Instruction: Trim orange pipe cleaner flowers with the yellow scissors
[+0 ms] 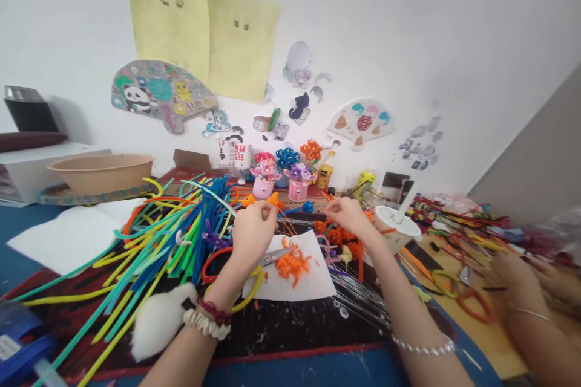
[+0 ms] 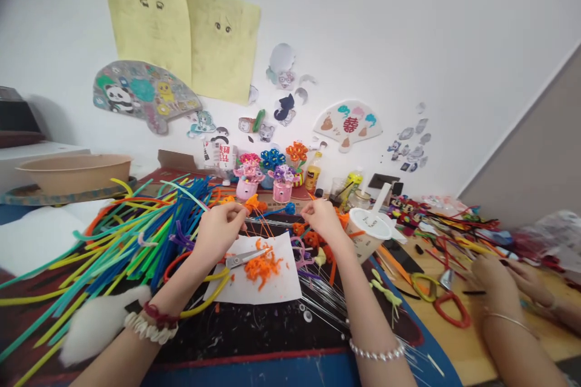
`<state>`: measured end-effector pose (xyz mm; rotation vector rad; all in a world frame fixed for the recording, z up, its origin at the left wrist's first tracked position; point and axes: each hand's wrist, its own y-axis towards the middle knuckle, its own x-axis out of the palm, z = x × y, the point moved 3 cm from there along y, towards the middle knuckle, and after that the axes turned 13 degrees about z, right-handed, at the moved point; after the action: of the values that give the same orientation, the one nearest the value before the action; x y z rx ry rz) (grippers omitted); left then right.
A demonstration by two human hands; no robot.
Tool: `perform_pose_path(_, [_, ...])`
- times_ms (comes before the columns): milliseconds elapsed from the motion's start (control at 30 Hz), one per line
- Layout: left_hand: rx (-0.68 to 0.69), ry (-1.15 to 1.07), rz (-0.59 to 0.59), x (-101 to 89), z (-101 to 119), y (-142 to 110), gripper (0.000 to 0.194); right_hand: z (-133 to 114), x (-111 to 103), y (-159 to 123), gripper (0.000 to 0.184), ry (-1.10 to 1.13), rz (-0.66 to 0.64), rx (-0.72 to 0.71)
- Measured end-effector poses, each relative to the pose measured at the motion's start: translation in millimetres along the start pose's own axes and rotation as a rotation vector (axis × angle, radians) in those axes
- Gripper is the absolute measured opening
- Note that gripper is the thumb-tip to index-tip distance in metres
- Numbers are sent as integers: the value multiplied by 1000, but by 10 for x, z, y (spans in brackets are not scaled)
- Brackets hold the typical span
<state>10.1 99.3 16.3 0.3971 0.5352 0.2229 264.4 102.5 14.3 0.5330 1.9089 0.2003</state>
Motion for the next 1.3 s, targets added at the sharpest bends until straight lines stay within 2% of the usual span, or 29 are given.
perform_pose_path(67, [4, 18, -7, 2, 5, -7, 20, 20, -8, -52, 13, -87, 50, -15])
perform_pose_path(200, [12, 55, -10, -6, 8, -8, 21, -25, 50, -168, 39, -230, 105, -74])
perform_pose_path(267, [22, 68, -12, -9, 18, -8, 22, -54, 73, -219, 45, -278, 102, -130])
perform_pose_path(433, [56, 79, -29, -9, 64, -29, 22, -87, 89, -242, 27, -335, 99, -214])
perform_pose_path(600, [61, 73, -24, -20, 98, -46, 21, -84, 83, -220, 18, -253, 164, -240])
perform_pose_path(700, [47, 61, -11, -23, 106, -55, 20, -62, 44, -236, 15, -123, 252, -218])
perform_pose_path(800, [38, 32, -10, -23, 122, -68, 19, -53, -23, -271, 15, 75, 393, -163])
perform_pose_path(933, [24, -49, -49, 5, 142, -94, 18, -83, -110, -330, 20, 422, 607, -42])
perform_pose_path(1000, [1, -116, -92, 47, 140, -114, 18, -127, -127, -350, 26, 632, 662, 5])
perform_pose_path(1067, [-35, -208, -154, 113, 134, -140, 17, -196, -115, -364, 28, 851, 652, 33])
perform_pose_path(1133, [-83, -321, -223, 189, 136, -173, 19, -288, -71, -382, 27, 1046, 588, 55])
perform_pose_path(1233, [-167, -479, -292, 279, 163, -224, 30, -454, 46, -438, 25, 1270, 424, 86])
perform_pose_path(1300, [-208, -572, -291, 301, 188, -249, 34, -565, 141, -492, 25, 1369, 292, 102])
